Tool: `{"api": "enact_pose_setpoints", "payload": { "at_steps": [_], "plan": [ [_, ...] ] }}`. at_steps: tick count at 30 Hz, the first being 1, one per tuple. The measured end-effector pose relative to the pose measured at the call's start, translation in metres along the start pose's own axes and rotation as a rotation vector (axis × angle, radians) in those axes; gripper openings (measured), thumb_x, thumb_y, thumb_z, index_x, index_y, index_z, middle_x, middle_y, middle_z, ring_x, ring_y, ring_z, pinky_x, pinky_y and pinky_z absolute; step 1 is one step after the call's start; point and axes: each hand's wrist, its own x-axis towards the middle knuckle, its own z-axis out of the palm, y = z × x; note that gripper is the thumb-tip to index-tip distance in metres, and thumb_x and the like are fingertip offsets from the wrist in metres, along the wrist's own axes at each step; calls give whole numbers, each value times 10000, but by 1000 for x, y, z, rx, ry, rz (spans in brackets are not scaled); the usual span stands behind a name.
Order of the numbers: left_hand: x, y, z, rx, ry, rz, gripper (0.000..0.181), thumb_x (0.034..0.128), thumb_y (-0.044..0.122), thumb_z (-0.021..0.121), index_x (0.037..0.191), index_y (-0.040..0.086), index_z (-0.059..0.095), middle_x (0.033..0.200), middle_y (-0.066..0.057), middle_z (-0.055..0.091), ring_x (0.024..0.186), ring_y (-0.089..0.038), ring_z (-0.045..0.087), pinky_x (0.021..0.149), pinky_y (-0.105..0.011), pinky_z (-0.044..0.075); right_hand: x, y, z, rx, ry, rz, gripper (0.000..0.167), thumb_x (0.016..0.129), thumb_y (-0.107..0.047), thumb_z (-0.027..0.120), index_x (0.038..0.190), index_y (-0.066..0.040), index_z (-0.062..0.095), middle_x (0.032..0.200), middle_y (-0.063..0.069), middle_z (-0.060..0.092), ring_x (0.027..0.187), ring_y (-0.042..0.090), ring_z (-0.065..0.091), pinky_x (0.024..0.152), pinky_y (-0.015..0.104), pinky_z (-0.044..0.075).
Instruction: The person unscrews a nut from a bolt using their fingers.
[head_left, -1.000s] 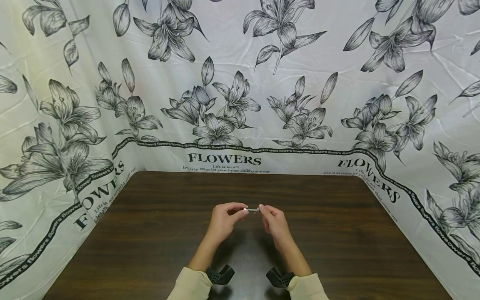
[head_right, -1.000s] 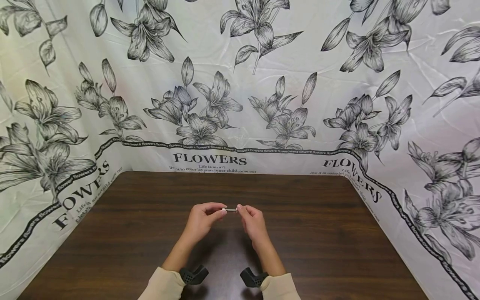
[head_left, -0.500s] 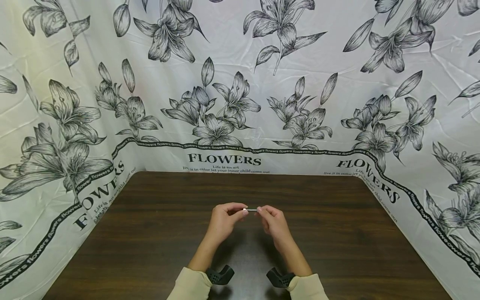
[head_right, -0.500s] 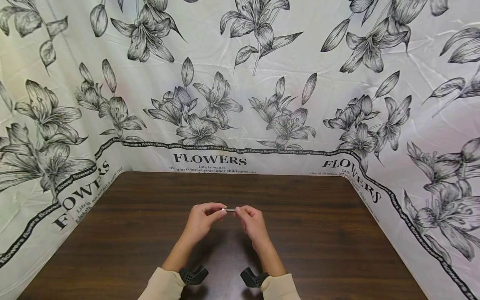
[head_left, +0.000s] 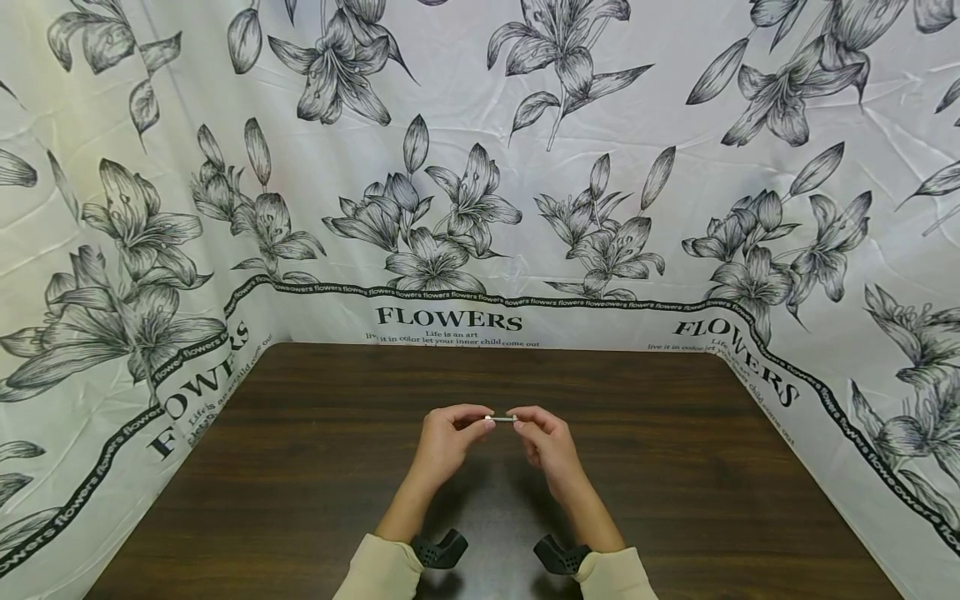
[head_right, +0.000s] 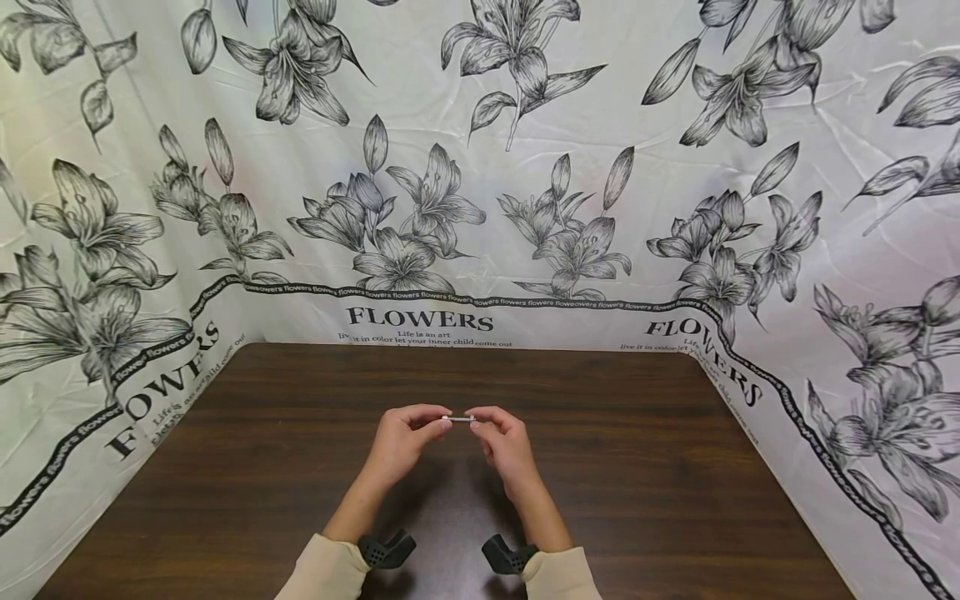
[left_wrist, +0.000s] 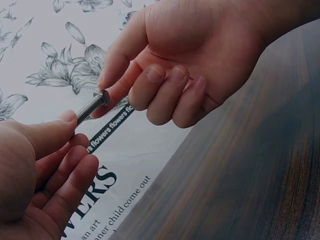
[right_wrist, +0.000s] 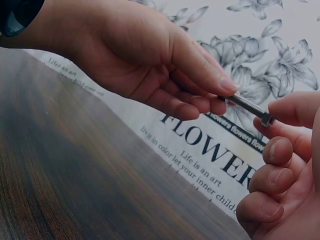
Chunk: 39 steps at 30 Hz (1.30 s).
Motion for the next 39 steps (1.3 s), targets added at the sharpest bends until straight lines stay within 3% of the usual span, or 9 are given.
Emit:
{"api": "enact_pose_setpoints", "payload": {
  "at_steps": [3,6,12,19,26,33,39],
  "plan": [
    [0,1,0,11,0,-2,94,847,-21,717,940,-34,730,843,-139,712,697,-181,674,660,-360,568,0,0,-1,-2,-15,-22,250,946,-48,591,1133,117,603,587,-4,381,436,78,303,413,213,240],
    [0,1,0,12,-2,-1,100,849,-20,716,945,-45,727,846,-143,711,687,-126,662,658,-322,567,0,1,-2,-3,-23,-39,240,943,-44,589,1133,101,617,583,-4,382,441,79,308,414,213,244],
    [0,1,0,13,-2,4,104,849,-18,717,948,-47,727,846,-142,711,698,-154,670,648,-275,557,0,2,-3,11,-28,-71,228,947,-17,563,1133,100,620,582,2,387,444,85,316,419,210,254],
    [-1,1,1,16,-4,10,111,847,-20,718,948,-68,721,840,-148,709,720,-288,684,646,-331,564,1,5,-4,39,-42,-129,213,929,16,555,1102,129,611,562,-7,376,437,83,299,417,218,235],
    [0,1,1,18,4,6,88,842,-24,721,930,-30,731,832,-139,710,701,-216,677,641,-310,561,2,6,-4,129,-57,-169,232,931,24,534,1076,205,545,543,-29,380,433,76,300,426,322,162],
    [0,0,1,10,5,18,91,841,-29,719,932,-29,732,832,-141,709,682,-140,665,637,-271,554,1,4,-3,96,-18,-76,333,990,-140,560,1109,171,568,544,-35,357,414,61,281,399,232,190],
    [1,-3,1,-2,1,6,98,834,-44,720,931,-43,728,837,-152,708,705,-243,683,641,-307,563,2,6,-3,-33,23,60,390,1021,-290,517,993,80,636,499,-38,314,389,63,229,392,213,193]
  ]
}}
